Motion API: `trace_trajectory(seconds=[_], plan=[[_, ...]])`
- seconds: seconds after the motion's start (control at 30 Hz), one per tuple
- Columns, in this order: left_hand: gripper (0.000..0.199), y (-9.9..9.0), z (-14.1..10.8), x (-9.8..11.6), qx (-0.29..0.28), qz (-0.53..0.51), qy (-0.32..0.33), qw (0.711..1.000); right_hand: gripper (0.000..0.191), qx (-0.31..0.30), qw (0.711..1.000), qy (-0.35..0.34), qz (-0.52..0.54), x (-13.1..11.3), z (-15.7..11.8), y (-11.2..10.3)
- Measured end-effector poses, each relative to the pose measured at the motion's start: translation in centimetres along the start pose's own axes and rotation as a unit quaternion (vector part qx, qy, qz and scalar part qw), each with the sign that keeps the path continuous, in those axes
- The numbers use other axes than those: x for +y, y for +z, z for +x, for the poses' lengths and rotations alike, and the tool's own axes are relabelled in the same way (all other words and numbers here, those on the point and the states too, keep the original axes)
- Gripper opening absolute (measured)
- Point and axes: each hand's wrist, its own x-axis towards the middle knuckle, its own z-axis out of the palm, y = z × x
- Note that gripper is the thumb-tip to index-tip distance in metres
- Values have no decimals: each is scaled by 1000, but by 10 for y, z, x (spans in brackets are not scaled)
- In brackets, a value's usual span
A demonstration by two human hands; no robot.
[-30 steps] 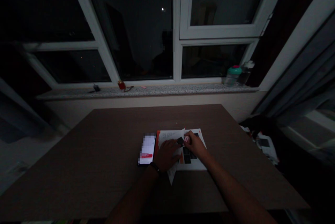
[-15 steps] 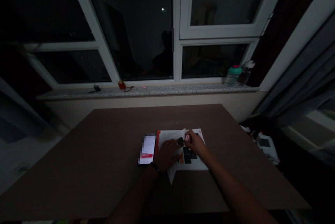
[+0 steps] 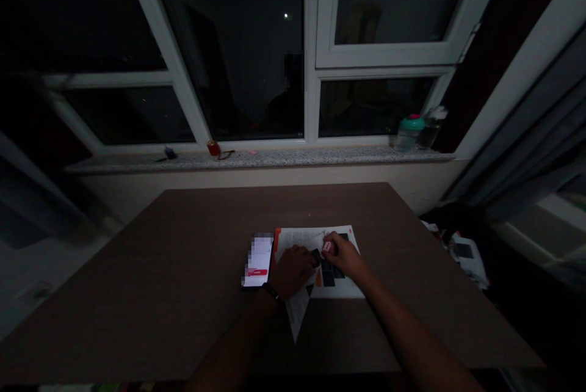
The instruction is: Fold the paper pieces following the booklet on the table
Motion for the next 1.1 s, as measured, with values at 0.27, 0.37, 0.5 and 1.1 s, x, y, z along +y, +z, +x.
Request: trace_trajectory(seconds=[0.27,0.37,0.5,1.1], plan=[[25,1,0,-1,-7,-9,16,1000,32,-39,999,-27,0,-2,-4,1],[28,3,0,-3,-5,-12,17,1000,29,-16,1000,-15,-7,0,1,2],[28,6,0,-5,-4,-12,21,1000,27,22,1000,9,-17,4,8,3],[44,6,-4,-4,-20,14,15,1000,23,62,998,16,12,7,2,-2]])
